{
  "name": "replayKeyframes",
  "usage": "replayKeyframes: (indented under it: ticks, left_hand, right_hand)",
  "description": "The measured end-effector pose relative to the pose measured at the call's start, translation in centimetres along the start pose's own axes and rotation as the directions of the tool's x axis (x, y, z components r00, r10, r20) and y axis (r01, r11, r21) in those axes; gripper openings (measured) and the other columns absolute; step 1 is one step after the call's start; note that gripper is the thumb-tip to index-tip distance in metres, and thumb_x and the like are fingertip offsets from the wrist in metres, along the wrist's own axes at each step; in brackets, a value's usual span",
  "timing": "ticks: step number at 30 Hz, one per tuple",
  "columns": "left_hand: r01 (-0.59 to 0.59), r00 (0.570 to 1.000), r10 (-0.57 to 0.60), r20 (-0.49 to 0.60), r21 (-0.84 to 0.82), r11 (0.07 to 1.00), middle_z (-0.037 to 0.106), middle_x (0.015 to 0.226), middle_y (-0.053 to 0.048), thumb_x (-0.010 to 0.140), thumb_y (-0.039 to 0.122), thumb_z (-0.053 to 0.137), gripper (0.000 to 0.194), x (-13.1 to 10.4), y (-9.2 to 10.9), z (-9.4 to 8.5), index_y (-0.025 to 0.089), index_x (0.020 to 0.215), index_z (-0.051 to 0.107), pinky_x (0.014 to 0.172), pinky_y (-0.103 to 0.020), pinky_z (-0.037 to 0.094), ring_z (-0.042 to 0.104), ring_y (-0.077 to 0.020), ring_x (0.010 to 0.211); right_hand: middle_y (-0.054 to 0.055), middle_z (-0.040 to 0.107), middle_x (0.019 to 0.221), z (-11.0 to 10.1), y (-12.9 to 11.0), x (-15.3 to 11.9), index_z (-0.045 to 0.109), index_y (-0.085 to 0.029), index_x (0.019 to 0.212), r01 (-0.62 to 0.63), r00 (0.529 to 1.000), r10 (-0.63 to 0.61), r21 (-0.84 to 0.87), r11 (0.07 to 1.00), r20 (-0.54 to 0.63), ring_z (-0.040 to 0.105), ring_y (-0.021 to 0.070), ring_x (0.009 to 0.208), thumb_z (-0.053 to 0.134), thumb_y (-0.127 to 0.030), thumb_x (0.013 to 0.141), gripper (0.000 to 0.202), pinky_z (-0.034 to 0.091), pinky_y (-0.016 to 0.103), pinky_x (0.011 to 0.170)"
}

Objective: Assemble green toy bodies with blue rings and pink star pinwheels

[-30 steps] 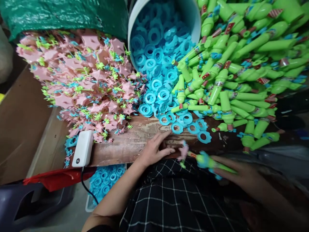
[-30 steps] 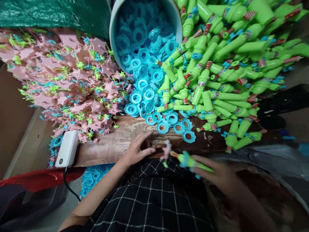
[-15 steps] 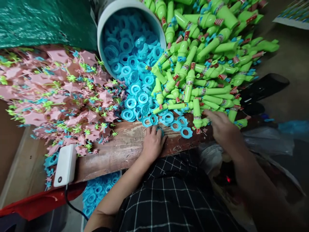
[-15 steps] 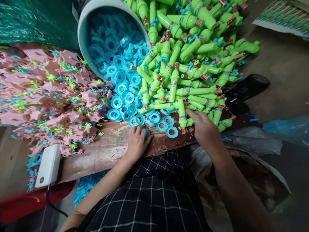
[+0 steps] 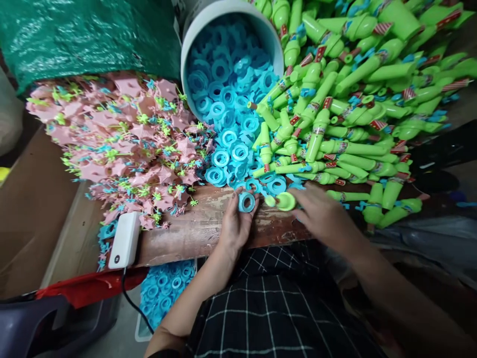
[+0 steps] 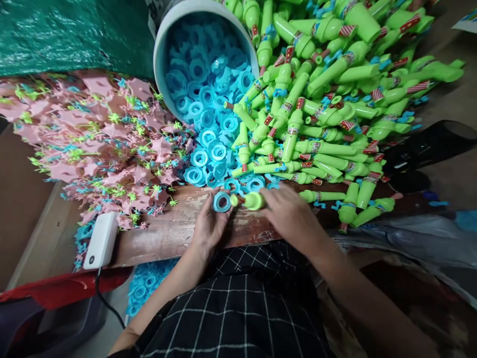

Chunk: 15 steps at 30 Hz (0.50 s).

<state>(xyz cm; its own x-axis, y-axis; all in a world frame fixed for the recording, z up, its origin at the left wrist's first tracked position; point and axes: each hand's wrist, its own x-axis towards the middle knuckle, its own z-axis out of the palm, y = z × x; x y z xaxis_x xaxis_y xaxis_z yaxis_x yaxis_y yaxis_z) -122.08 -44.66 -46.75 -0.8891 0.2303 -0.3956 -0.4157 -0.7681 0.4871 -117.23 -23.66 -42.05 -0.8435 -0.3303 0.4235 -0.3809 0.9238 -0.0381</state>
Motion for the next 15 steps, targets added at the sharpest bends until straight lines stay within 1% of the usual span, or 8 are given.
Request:
replayKeyframes:
  ticks: [4, 7, 9, 10, 11, 12, 14, 15]
  left_hand:
    - [-0.075, 0.996, 0.076, 0.037, -0.029, 0.997, 0.074, 0.107, -0.007, 0.089, 0.033, 0.074, 0.03, -0.6, 0.3, 1.1, 0.018, 0.113, 0.064, 0.102, -0.034, 0.052, 0.071, -0.0198, 0.104]
    - [-0.123, 0.99, 0.115, 0.075, 0.105, 0.987, 0.073, 0.1, -0.005, 0.084, 0.033, 0.078, 0.041, -1.3, 0.2, 0.7, 0.018, 0.118, 0.062, 0.095, -0.031, 0.052, 0.069, -0.0166, 0.094]
    - [-0.145, 0.983, 0.114, 0.141, 0.233, 0.962, 0.071, 0.094, -0.004, 0.08, 0.037, 0.081, 0.05, -2.0, 0.2, 0.0, 0.019, 0.122, 0.061, 0.086, -0.03, 0.052, 0.065, -0.016, 0.087]
    - [-0.153, 0.979, 0.104, 0.176, 0.294, 0.944, 0.07, 0.093, -0.003, 0.078, 0.039, 0.083, 0.054, -2.3, 0.3, -0.3, 0.019, 0.124, 0.061, 0.082, -0.029, 0.052, 0.064, -0.0159, 0.084]
    - [-0.156, 0.974, 0.086, 0.209, 0.35, 0.924, 0.07, 0.092, -0.004, 0.077, 0.042, 0.083, 0.058, -2.6, 0.5, -0.6, 0.019, 0.125, 0.061, 0.078, -0.029, 0.051, 0.062, -0.0157, 0.081]
    - [-0.154, 0.969, 0.058, 0.242, 0.403, 0.902, 0.07, 0.092, -0.005, 0.078, 0.045, 0.082, 0.06, -2.8, 0.7, -0.9, 0.019, 0.127, 0.061, 0.075, -0.029, 0.051, 0.061, -0.0158, 0.078]
    - [-0.181, 0.952, 0.011, 0.307, 0.533, 0.826, 0.071, 0.099, -0.008, 0.087, 0.052, 0.072, 0.06, -2.7, 1.8, -1.1, 0.019, 0.134, 0.057, 0.074, -0.031, 0.053, 0.062, -0.0178, 0.079]
    - [-0.238, 0.944, 0.03, 0.328, 0.617, 0.75, 0.071, 0.105, -0.01, 0.093, 0.054, 0.063, 0.057, -2.4, 2.5, -1.0, 0.02, 0.138, 0.054, 0.078, -0.034, 0.054, 0.065, -0.0199, 0.085]
  right_hand:
    - [0.01, 0.073, 0.102, 2.0, -4.8, -1.5, 0.059, -0.014, 0.137, -0.072, 0.991, 0.069, 0.024, 0.997, 0.111, 0.067, 0.0193, 0.069, 0.047, -0.046, 0.105, 0.047, 0.046, 0.032, 0.06]
    - [0.012, 0.074, 0.11, 2.8, -6.5, -2.0, 0.059, -0.016, 0.136, -0.194, 0.971, 0.166, 0.159, 0.968, 0.174, 0.072, 0.0214, 0.078, 0.042, -0.05, 0.106, 0.048, 0.045, 0.031, 0.059]
    - [0.014, 0.074, 0.113, 2.8, -7.4, -1.9, 0.06, -0.017, 0.131, -0.331, 0.932, 0.238, 0.374, 0.867, 0.273, 0.072, 0.0255, 0.091, 0.042, -0.054, 0.105, 0.049, 0.048, 0.032, 0.066]
    - [0.013, 0.074, 0.107, 2.9, -7.9, -1.8, 0.061, -0.018, 0.127, -0.425, 0.896, 0.267, 0.507, 0.75, 0.356, 0.071, 0.0256, 0.09, 0.042, -0.057, 0.104, 0.048, 0.048, 0.031, 0.065]
    - [0.011, 0.073, 0.096, 2.9, -8.5, -1.6, 0.061, -0.019, 0.121, -0.53, 0.844, 0.281, 0.631, 0.567, 0.457, 0.07, 0.0236, 0.082, 0.043, -0.06, 0.102, 0.049, 0.046, 0.03, 0.06]
    - [0.007, 0.069, 0.083, 3.0, -9.0, -1.3, 0.061, -0.02, 0.115, -0.627, 0.779, 0.261, 0.708, 0.325, 0.57, 0.065, 0.0197, 0.069, 0.044, -0.065, 0.1, 0.05, 0.041, 0.027, 0.053]
    - [-0.003, 0.052, 0.061, 3.4, -9.8, -0.8, 0.056, -0.021, 0.099, -0.728, 0.649, 0.127, 0.661, -0.181, 0.75, 0.041, 0.0103, 0.044, 0.046, -0.075, 0.094, 0.055, 0.025, 0.023, 0.041]
    - [-0.006, 0.044, 0.057, 3.6, -10.1, -0.5, 0.052, -0.021, 0.093, -0.726, 0.611, 0.052, 0.585, -0.361, 0.79, 0.03, 0.0069, 0.039, 0.047, -0.078, 0.092, 0.058, 0.018, 0.022, 0.039]
